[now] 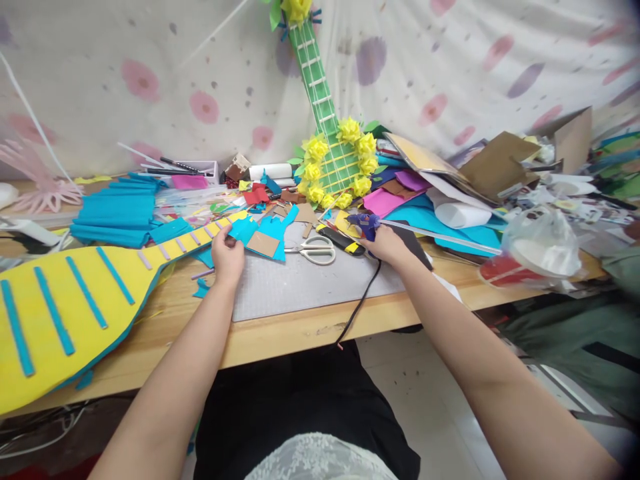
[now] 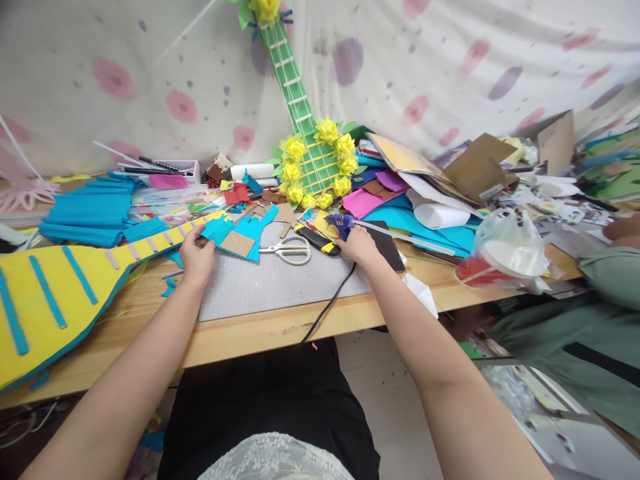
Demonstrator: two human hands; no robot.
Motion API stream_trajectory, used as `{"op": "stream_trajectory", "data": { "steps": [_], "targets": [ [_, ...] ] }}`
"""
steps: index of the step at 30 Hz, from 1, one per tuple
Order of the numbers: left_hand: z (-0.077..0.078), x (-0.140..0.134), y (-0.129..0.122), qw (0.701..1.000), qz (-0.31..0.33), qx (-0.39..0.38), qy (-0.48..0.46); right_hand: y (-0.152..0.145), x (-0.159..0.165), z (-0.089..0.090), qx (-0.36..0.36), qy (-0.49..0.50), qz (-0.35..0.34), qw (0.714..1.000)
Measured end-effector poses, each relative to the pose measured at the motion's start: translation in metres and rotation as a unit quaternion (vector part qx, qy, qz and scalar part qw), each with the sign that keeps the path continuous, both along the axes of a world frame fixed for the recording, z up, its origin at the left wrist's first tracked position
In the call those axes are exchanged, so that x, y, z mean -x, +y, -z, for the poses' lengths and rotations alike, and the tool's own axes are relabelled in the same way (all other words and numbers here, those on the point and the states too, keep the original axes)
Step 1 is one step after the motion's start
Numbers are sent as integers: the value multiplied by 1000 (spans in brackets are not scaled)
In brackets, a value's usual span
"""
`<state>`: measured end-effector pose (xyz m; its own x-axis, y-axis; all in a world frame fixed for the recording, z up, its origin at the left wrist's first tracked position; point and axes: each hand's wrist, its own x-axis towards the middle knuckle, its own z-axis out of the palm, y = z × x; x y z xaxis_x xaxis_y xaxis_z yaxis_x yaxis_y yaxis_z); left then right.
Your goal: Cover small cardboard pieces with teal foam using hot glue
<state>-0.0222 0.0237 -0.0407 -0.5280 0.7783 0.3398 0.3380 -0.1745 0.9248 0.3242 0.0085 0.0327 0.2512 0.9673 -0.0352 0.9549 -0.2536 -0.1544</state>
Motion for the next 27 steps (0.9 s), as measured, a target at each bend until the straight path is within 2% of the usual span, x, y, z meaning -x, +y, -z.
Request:
{"op": "stream_trajectory", "data": {
  "steps": [2, 4, 6, 8, 10, 11, 13, 15, 19, 21, 24, 25, 27],
  "targets": [
    [0, 0, 0, 1000, -2, 1, 4, -14, 8, -12, -17, -79, -18, 997],
    [0, 0, 1, 1000, 0, 2, 5, -26, 19, -25, -6, -112, -45, 993],
    [1, 0, 1, 1000, 5, 0, 0, -32, 30, -35, 50, -87, -70, 993],
    [2, 0, 2, 1000, 11, -4, -14, -29, 45, -37, 84, -17, -127, 988],
    [2, -1, 2, 999, 17, -10, -39, -18, 64, -30, 67, 113, -187, 973],
    [1, -2, 1, 998, 20, -13, -57, -11, 75, -24, 62, 203, -196, 957],
    [-3, -5, -1, 994, 27, -19, -105, 6, 99, -10, 51, 362, -177, 914],
    [-11, -8, -3, 984, 31, -20, -174, 23, 124, 4, 29, 453, -142, 880],
    [-29, -13, -8, 945, 4, -18, -326, 46, 161, 20, -23, 529, -77, 845],
    [-34, -12, -9, 925, -5, -27, -380, 49, 172, 24, -42, 548, -67, 833],
    [-37, -9, -10, 895, 15, -47, -443, 44, 182, 32, -36, 574, -63, 816],
    [-37, -8, -10, 885, 25, -50, -463, 41, 183, 34, -35, 588, -61, 805],
    [-37, -6, -10, 867, 45, -51, -493, 35, 185, 38, -37, 638, -76, 765]
  ]
}}
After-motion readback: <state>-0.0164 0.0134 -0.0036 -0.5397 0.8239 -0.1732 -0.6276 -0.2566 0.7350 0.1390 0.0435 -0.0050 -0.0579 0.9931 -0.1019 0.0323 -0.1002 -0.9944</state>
